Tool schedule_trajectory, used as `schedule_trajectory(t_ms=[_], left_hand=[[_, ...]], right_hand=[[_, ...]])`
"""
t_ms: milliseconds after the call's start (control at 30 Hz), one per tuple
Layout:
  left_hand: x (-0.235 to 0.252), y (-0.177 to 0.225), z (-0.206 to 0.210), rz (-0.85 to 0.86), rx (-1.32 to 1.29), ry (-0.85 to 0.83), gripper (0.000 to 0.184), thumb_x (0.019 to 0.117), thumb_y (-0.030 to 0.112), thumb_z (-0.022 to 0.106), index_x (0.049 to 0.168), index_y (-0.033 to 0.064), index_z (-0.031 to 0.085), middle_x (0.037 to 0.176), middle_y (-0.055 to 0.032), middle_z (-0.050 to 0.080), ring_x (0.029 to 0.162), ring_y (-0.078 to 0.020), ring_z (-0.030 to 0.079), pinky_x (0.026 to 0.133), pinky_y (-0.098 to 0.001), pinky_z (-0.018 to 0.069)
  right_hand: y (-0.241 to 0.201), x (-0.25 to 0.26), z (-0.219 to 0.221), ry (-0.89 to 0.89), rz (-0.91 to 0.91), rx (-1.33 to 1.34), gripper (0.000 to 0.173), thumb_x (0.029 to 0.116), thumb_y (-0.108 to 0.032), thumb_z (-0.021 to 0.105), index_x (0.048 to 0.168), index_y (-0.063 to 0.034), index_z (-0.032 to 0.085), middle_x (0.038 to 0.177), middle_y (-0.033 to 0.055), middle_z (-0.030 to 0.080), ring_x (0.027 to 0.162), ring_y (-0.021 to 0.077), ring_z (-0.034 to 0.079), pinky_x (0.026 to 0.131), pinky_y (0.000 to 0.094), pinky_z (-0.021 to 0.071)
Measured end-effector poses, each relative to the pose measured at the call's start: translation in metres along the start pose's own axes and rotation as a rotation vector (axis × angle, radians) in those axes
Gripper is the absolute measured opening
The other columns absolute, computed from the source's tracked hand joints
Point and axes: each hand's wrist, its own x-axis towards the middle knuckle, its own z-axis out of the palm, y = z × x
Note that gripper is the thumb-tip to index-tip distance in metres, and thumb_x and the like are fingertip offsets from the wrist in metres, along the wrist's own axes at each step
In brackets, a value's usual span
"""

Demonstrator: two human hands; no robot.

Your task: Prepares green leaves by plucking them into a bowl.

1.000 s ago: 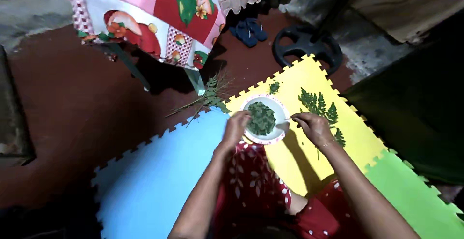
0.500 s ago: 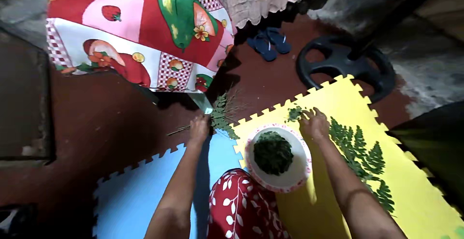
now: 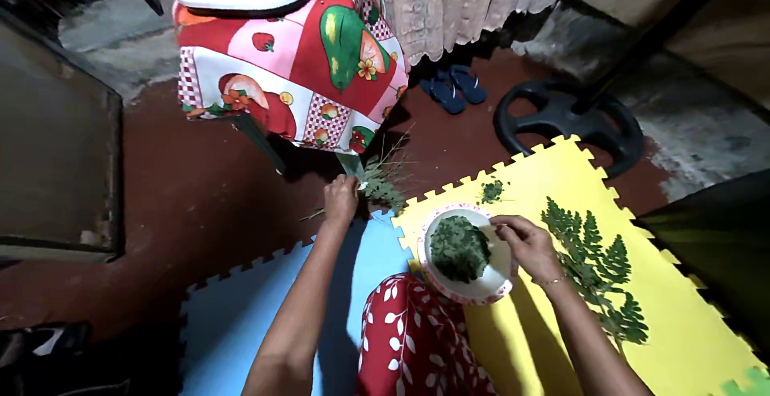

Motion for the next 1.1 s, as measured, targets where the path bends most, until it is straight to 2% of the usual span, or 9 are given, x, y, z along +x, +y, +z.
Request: schedule_trajectory(t_ms=[100,200,300,400,500,567,700,767,1100], left_hand=[[-0.032,0.041,-0.031,0.064,-0.201,0.065,0.024,0.1043,0.005,0.054,0.119,-0.0098,0.066,0.115,-0.0287,0.068,0.108,-0.0428,0.067,0.099,-0.0577,0.0503],[-0.067,0.08,-0.041,0.091,-0.455,0.005,0.023,0.1056,0.007,0.05,0.116,-0.0087,0.064,0.099,-0.021,0.069,0.084,-0.0269,0.068,0.082,-0.0441,0.0564],[-0.097,0.105,-0.038,0.105,-0.647,-0.076,0.022,0.1053,0.006,0.05,0.114,-0.0092,0.063,0.091,-0.012,0.065,0.073,-0.011,0.061,0.071,-0.0282,0.0528],[-0.121,0.117,-0.032,0.121,-0.722,-0.099,0.021,0.1042,0.006,0.051,0.111,-0.0092,0.063,0.088,-0.0072,0.064,0.07,-0.0043,0.057,0.068,-0.0215,0.0493],[-0.134,0.122,-0.026,0.128,-0.774,-0.087,0.019,0.1035,0.004,0.051,0.109,-0.0095,0.063,0.086,-0.0056,0.062,0.069,-0.0029,0.055,0.066,-0.0197,0.0478],[-0.138,0.124,-0.023,0.147,-0.799,-0.077,0.019,0.1032,0.005,0.051,0.11,-0.0087,0.062,0.086,-0.0047,0.061,0.07,-0.0026,0.054,0.066,-0.0195,0.0459],[-0.145,0.126,-0.018,0.204,-0.889,-0.022,0.022,0.1009,0.008,0.057,0.115,-0.0072,0.065,0.086,-0.0015,0.063,0.071,0.001,0.054,0.066,-0.0174,0.0448],[-0.147,0.125,-0.016,0.257,-0.891,0.033,0.019,0.0997,0.007,0.059,0.108,-0.0071,0.069,0.092,-0.0051,0.069,0.078,0.001,0.058,0.073,-0.0167,0.0478],[-0.148,0.121,-0.008,0.303,-0.645,0.153,0.02,0.0989,0.0,0.051,0.095,-0.0112,0.068,0.091,-0.018,0.067,0.083,-0.0164,0.062,0.078,-0.0287,0.0494]], right_hand=[[-0.05,0.0,0.029,-0.155,0.058,0.2,0.025,0.102,0.0,0.052,0.119,0.0104,0.067,0.113,0.0207,0.07,0.096,0.0183,0.071,0.089,0.0331,0.0581],[-0.088,0.003,0.056,-0.317,0.193,0.408,0.039,0.1009,-0.004,0.059,0.137,0.0097,0.054,0.126,0.0178,0.066,0.107,0.0159,0.067,0.096,0.0315,0.0544],[-0.094,-0.003,0.078,-0.321,0.185,0.756,0.039,0.0965,-0.003,0.057,0.132,0.0106,0.046,0.107,0.0058,0.065,0.088,0.005,0.063,0.083,0.0223,0.0538],[-0.092,-0.007,0.082,-0.142,0.13,0.867,0.028,0.0953,-0.003,0.058,0.12,0.0068,0.052,0.092,0.0001,0.065,0.078,0.0028,0.063,0.076,0.021,0.0551],[-0.12,-0.016,0.07,0.054,0.268,0.947,0.007,0.0963,0.005,0.058,0.099,-0.0001,0.063,0.076,-0.0021,0.065,0.063,0.0029,0.058,0.063,0.019,0.0512],[-0.124,-0.021,0.066,0.121,0.315,1.024,0.009,0.0958,0.008,0.059,0.099,-0.0003,0.06,0.076,0.0011,0.064,0.059,0.0055,0.058,0.056,0.0195,0.0518],[-0.119,-0.031,0.056,0.066,0.313,1.096,0.012,0.0959,0.01,0.055,0.096,-0.0014,0.06,0.075,0.0025,0.068,0.062,0.0084,0.065,0.06,0.0227,0.0574],[-0.118,-0.034,0.049,0.004,0.295,1.053,0.014,0.0947,0.011,0.055,0.095,-0.0019,0.06,0.076,0.0015,0.069,0.063,0.0081,0.066,0.062,0.0229,0.0582],[-0.11,-0.035,0.033,-0.063,0.294,0.875,0.017,0.0944,0.009,0.052,0.09,-0.0035,0.063,0.071,-0.0023,0.065,0.059,0.0049,0.062,0.061,0.0196,0.0559]])
